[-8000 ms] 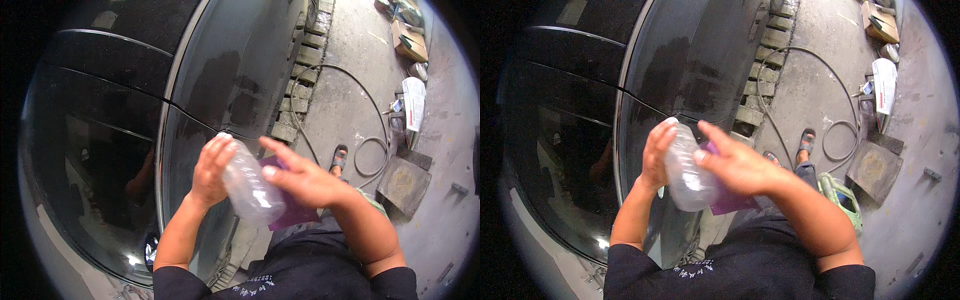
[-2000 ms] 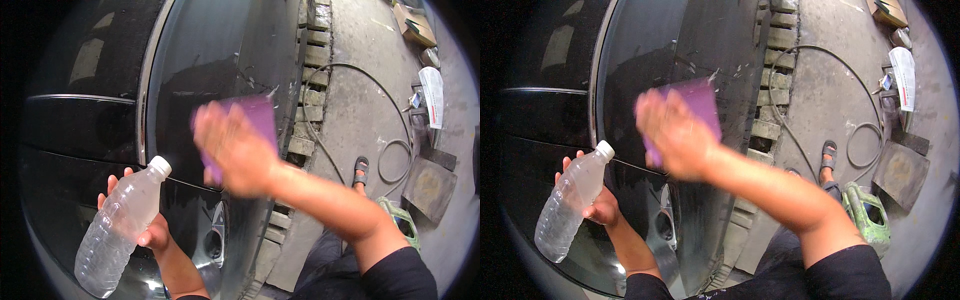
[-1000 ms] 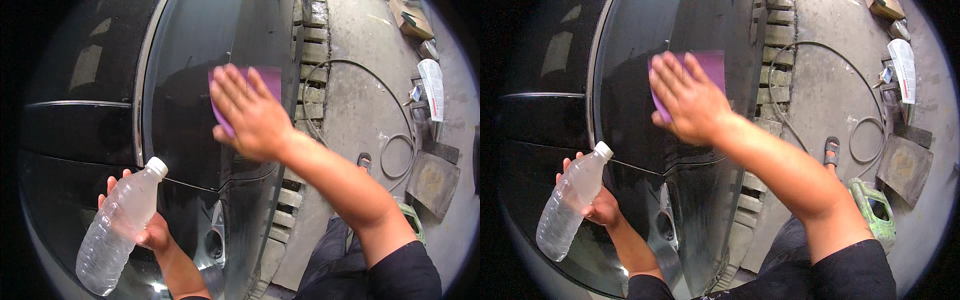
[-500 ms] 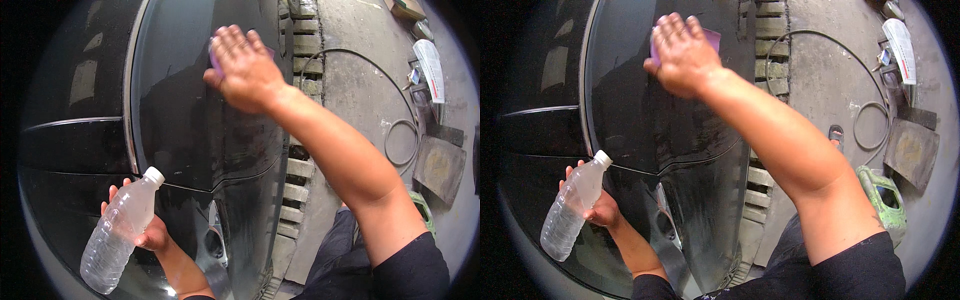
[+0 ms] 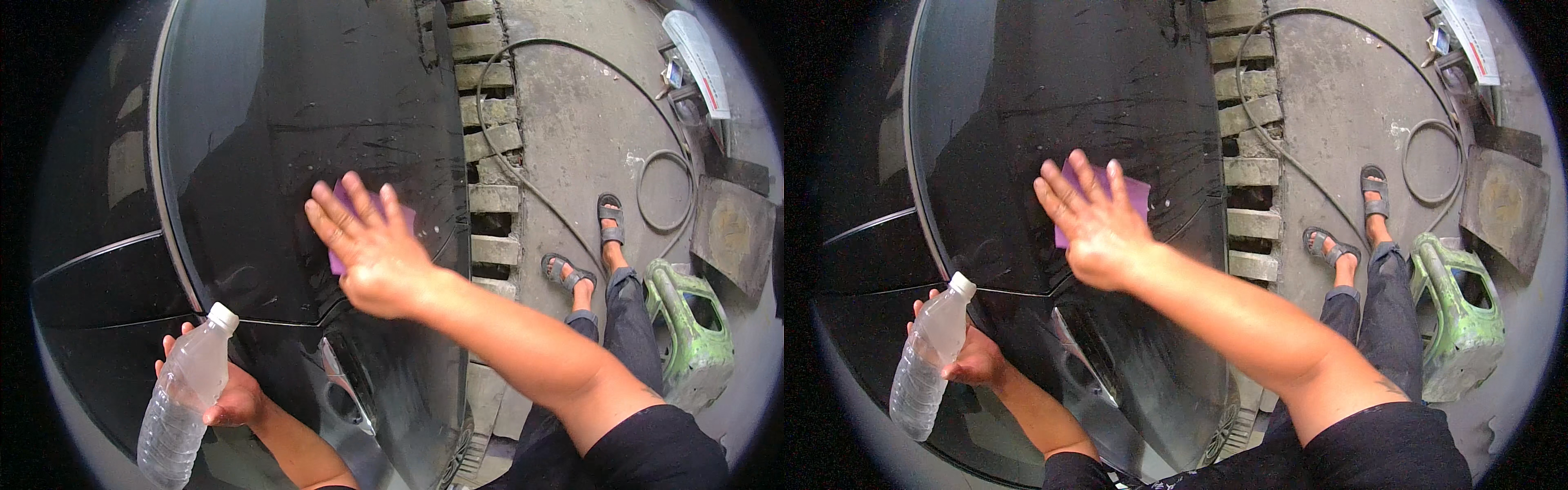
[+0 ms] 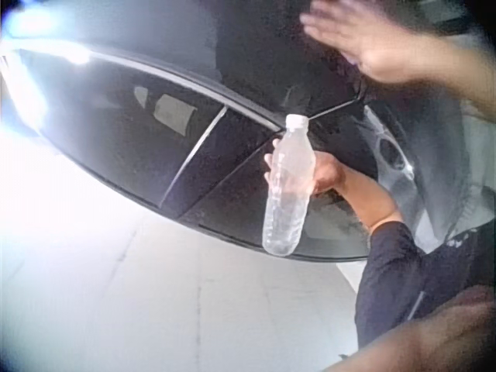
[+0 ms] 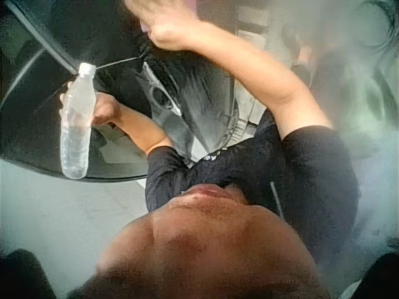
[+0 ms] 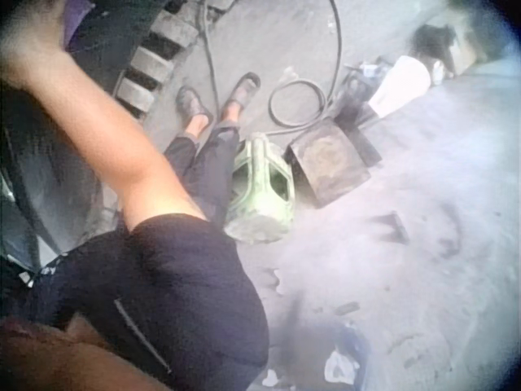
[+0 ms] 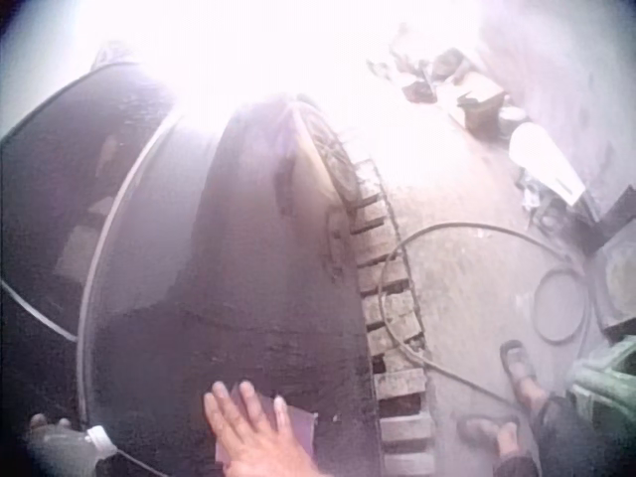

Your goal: The person sands a patch of yellow filler on a black car door using purple sandpaper while pouring water from a plastic bottle to lubricate the surface.

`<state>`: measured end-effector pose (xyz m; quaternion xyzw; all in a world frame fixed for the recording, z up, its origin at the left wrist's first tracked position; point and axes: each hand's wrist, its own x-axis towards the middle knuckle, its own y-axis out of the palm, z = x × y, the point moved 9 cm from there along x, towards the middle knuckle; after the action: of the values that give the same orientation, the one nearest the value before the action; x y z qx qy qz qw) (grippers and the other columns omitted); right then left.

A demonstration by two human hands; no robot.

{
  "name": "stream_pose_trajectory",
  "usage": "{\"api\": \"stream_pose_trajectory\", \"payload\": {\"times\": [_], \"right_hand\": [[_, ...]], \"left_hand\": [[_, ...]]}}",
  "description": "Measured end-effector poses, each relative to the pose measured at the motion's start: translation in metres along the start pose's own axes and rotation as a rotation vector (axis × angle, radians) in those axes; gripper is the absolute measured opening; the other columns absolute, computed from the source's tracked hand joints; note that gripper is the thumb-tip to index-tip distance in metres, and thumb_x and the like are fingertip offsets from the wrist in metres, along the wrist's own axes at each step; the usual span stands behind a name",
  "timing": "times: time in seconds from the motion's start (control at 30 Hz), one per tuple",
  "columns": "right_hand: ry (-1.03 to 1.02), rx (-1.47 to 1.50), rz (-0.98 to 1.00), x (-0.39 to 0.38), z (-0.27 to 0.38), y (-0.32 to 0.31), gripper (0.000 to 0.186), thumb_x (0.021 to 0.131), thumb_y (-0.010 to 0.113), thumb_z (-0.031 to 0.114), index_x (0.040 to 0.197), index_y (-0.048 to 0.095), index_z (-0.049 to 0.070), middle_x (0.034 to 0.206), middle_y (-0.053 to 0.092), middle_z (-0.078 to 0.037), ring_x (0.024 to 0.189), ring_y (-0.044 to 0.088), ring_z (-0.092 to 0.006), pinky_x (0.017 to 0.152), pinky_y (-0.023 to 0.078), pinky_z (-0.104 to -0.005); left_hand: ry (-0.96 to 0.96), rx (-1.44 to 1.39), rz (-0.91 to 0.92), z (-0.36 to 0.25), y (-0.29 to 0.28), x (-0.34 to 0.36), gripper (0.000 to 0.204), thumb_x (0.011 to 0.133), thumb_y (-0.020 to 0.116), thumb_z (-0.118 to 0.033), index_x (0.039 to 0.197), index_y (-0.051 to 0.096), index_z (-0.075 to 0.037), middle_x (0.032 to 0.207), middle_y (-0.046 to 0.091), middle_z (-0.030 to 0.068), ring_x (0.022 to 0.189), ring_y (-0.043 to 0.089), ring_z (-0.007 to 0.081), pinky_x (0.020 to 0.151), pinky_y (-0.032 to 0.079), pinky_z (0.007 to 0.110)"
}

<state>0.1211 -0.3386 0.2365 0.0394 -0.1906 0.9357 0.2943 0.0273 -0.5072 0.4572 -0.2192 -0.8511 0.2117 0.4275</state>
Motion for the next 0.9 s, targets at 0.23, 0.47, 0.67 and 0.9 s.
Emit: {"api": "stream_pose_trajectory", "payload": {"times": [0.23, 0.47, 0.67, 0.9], "right_hand": [[0.043, -0.048, 0.080, -0.076, 0.002, 0.050, 0.087, 0.079, 0.063, 0.012, 0.157, 0.025, 0.006, 0.166, 0.015, -0.014, 0.153, 0.011, -0.0402, 0.116, 0.014, -0.0666], [0.063, -0.081, -0.064, -0.014, -0.012, 0.009, 0.082, 0.085, 0.064, 0.020, 0.156, 0.026, 0.003, 0.165, 0.016, -0.016, 0.152, 0.014, -0.0418, 0.117, 0.016, -0.0652], [0.027, -0.056, 0.102, -0.075, -0.004, 0.041, 0.082, 0.082, 0.059, 0.016, 0.157, 0.027, 0.005, 0.166, 0.015, -0.014, 0.153, 0.013, -0.0375, 0.118, 0.015, -0.0635], [0.277, 0.060, 0.468, -0.146, -0.032, 0.024, 0.073, 0.093, 0.050, 0.024, 0.158, 0.022, 0.005, 0.165, 0.010, -0.024, 0.152, 0.012, -0.0433, 0.118, 0.014, -0.0638]], "left_hand": [[0.008, -0.005, 0.002, -0.001, -0.005, 0.000, 0.104, 0.079, 0.056, -0.082, 0.150, 0.030, -0.010, 0.147, 0.045, 0.0226, 0.131, 0.050, 0.0452, 0.112, 0.037, 0.060], [0.011, -0.003, 0.012, -0.003, -0.003, 0.001, 0.103, 0.078, 0.059, -0.081, 0.149, 0.033, -0.011, 0.145, 0.047, 0.0226, 0.130, 0.051, 0.0454, 0.112, 0.037, 0.060], [0.030, 0.003, 0.110, -0.011, 0.009, 0.000, 0.105, 0.076, 0.069, -0.074, 0.150, 0.029, -0.011, 0.146, 0.045, 0.0242, 0.130, 0.051, 0.0451, 0.111, 0.039, 0.060], [0.143, 0.243, 0.603, -0.066, 0.081, -0.010, 0.103, 0.072, 0.088, -0.047, 0.146, 0.032, -0.003, 0.142, 0.046, 0.0264, 0.128, 0.052, 0.0430, 0.108, 0.046, 0.054]]}}
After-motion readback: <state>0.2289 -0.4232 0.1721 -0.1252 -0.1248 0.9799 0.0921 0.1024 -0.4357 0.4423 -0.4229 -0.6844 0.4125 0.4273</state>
